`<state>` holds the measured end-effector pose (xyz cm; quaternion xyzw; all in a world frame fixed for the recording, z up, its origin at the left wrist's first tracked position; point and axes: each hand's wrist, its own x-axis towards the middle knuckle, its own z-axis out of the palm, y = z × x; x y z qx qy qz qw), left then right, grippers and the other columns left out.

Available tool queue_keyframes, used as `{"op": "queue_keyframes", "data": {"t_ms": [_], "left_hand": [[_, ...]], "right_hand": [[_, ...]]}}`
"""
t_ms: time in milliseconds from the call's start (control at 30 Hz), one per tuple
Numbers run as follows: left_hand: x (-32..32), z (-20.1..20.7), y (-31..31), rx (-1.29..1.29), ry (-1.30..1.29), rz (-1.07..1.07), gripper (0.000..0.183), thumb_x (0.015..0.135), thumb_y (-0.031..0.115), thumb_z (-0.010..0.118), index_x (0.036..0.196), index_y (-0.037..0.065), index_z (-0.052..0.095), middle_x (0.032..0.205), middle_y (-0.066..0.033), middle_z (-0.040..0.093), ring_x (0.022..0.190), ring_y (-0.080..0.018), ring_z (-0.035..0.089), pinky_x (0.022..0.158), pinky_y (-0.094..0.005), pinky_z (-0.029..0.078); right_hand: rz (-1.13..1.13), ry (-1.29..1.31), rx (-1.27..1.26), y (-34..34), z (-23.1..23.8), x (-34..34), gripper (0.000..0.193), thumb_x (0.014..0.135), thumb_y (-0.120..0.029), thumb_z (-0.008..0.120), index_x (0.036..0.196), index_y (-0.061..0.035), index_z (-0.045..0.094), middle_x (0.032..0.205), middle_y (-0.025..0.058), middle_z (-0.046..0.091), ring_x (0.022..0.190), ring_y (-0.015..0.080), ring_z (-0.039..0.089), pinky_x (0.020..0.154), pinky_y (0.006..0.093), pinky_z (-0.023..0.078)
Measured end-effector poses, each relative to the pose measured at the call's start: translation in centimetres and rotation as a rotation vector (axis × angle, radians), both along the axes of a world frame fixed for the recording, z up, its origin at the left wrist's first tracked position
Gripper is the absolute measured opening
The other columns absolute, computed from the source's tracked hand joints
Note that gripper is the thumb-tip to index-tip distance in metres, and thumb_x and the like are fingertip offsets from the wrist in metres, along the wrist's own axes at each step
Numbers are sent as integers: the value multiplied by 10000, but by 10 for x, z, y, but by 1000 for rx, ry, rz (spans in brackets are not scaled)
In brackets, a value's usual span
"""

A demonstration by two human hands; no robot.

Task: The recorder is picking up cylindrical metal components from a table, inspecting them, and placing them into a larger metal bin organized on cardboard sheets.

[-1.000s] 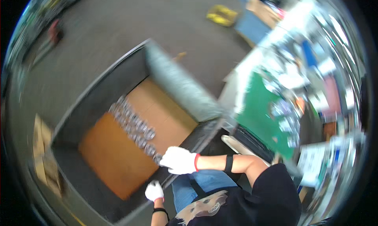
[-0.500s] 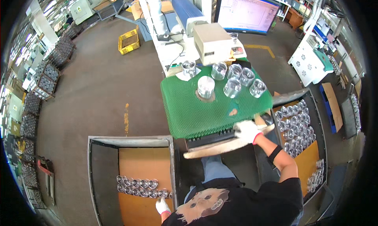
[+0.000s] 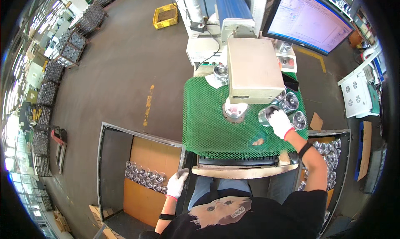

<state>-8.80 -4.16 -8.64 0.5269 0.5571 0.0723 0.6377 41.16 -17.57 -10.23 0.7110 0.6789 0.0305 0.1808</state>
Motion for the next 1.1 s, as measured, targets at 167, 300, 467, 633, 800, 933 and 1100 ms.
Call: {"op": "queue_keyframes", "data": {"t_ms": [167, 300, 467, 633, 800, 933, 1100], "left_hand": [[9, -33, -15, -169, -196, 44, 391, 946, 168, 591, 1267, -54, 566, 1225, -127, 626, 1148, -169, 573, 1021, -287, 419], [70, -14, 0, -335, -341, -78, 530, 978, 376, 500, 1378, 29, 490, 1293, -99, 585, 1168, -189, 558, 984, -343, 436], [120, 17, 17, -925, -788, 152, 474, 993, 346, 483, 1336, 19, 487, 1255, -120, 588, 1113, -210, 584, 985, -371, 465], [118, 64, 16, -802, -904, 270, 464, 1015, 386, 458, 1312, 32, 496, 1280, -142, 583, 1115, -257, 604, 967, -403, 508], [133, 71, 30, -386, -712, 167, 408, 997, 377, 494, 1171, 19, 584, 1016, -57, 641, 850, -143, 589, 766, -303, 495], [183, 61, 11, -349, -560, -94, 413, 984, 400, 496, 1095, 22, 618, 943, -41, 614, 827, -104, 508, 752, -276, 445], [239, 60, 36, 274, -47, -829, 510, 865, 509, 598, 1067, 42, 639, 779, -82, 629, 668, -209, 610, 631, -338, 508]], "right_hand": [[-452, 273, 280, -37, -13, -70, 220, 704, -215, 670, 878, -80, 659, 841, 160, 646, 823, 304, 616, 720, 454, 474], [-428, 706, 419, -18, 29, -141, 259, 716, -254, 692, 886, -59, 698, 768, 145, 660, 698, 314, 639, 675, 423, 510], [-717, 1936, 142, 27, 125, -200, 327, 816, -82, 671, 1123, 30, 663, 943, 36, 692, 837, 76, 628, 724, 243, 513], [-711, 1775, 56, 50, 126, -193, 431, 834, -168, 641, 1195, 66, 613, 1000, 104, 698, 914, 184, 667, 819, 286, 519], [-474, 1978, 149, 34, 127, -169, 731, 760, -171, 712, 1408, 0, 421, 1268, 135, 578, 1124, 246, 592, 866, 321, 511], [-399, 1473, 509, 28, 112, -179, 867, 690, -71, 752, 1443, -23, 326, 1316, 117, 511, 1204, 231, 525, 944, 316, 463], [-1396, 2423, 676, -41, 12, -162, 644, 748, -166, 739, 1322, -64, 467, 1202, 107, 594, 1093, 259, 604, 937, 376, 502]]}}
